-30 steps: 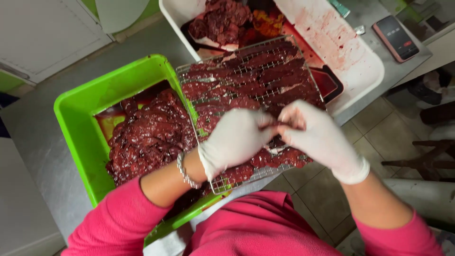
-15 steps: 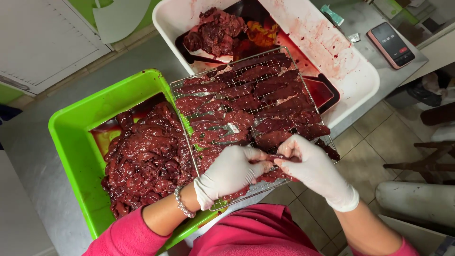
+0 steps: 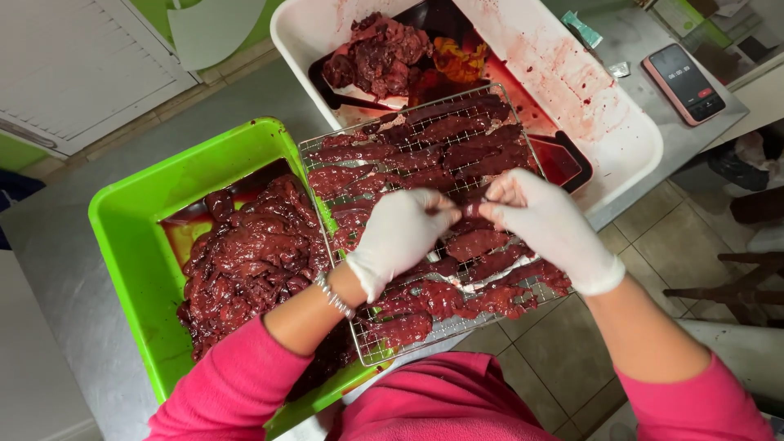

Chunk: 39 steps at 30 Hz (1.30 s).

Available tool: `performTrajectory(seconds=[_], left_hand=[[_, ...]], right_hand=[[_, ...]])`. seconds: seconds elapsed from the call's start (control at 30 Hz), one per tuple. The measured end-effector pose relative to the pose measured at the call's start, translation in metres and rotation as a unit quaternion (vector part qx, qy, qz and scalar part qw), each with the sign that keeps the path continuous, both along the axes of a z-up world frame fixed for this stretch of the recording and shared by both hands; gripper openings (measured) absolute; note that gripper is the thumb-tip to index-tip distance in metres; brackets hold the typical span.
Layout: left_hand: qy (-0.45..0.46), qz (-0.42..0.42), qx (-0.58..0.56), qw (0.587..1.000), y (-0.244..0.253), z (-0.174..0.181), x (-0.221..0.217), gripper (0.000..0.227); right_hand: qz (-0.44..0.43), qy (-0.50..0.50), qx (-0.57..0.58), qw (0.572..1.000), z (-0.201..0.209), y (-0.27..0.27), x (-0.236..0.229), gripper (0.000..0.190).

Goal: Placing thin strips of marinated meat onto a wire rack for dehydration.

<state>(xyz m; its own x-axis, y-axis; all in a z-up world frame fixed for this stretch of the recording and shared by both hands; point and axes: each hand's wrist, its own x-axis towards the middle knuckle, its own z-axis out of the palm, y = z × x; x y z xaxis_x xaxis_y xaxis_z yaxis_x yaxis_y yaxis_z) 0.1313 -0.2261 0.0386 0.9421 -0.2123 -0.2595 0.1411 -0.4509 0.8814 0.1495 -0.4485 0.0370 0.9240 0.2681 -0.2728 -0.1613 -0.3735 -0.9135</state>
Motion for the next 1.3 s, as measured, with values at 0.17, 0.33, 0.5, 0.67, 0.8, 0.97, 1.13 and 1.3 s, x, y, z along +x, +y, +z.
performTrajectory(seconds=[0.17,0.33,0.5,0.67,0.8,0.97,1.13,1.3], left_hand=[[-0.150,-0.001,0.137,0.979,-0.011,-0.022,0.022,0.022],[-0.278,0.014,0.229,0.933,-0.005,-0.029,0.022,0.019],[-0.318,0.058,0.248,0.913,0.025,-0.010,0.010,0.020],[-0.275,0.147,0.195,0.930,0.074,0.008,-0.033,0.025],[-0.211,0.240,0.075,0.945,0.097,-0.022,-0.070,0.046],[-0.045,0.325,-0.146,0.933,0.083,-0.013,-0.098,0.068],[0.050,0.362,-0.217,0.905,0.065,-0.018,-0.112,0.074],[0.112,0.411,-0.184,0.886,0.052,-0.019,-0.111,0.075]], right_hand=[[0.008,-0.130,-0.142,0.981,-0.018,0.007,0.028,0.020],[-0.003,-0.235,-0.274,0.933,-0.006,0.015,0.027,0.027],[-0.058,-0.257,-0.243,0.933,-0.007,-0.003,0.025,0.030],[-0.096,-0.224,-0.159,0.957,-0.021,-0.046,0.007,0.024],[-0.150,-0.187,-0.084,0.967,-0.032,-0.083,-0.016,0.024],[-0.231,-0.133,-0.079,0.961,-0.034,-0.092,-0.054,0.027],[-0.248,-0.149,0.051,0.956,-0.057,-0.093,-0.077,0.029],[-0.245,-0.122,0.119,0.954,-0.063,-0.097,-0.080,0.040]])
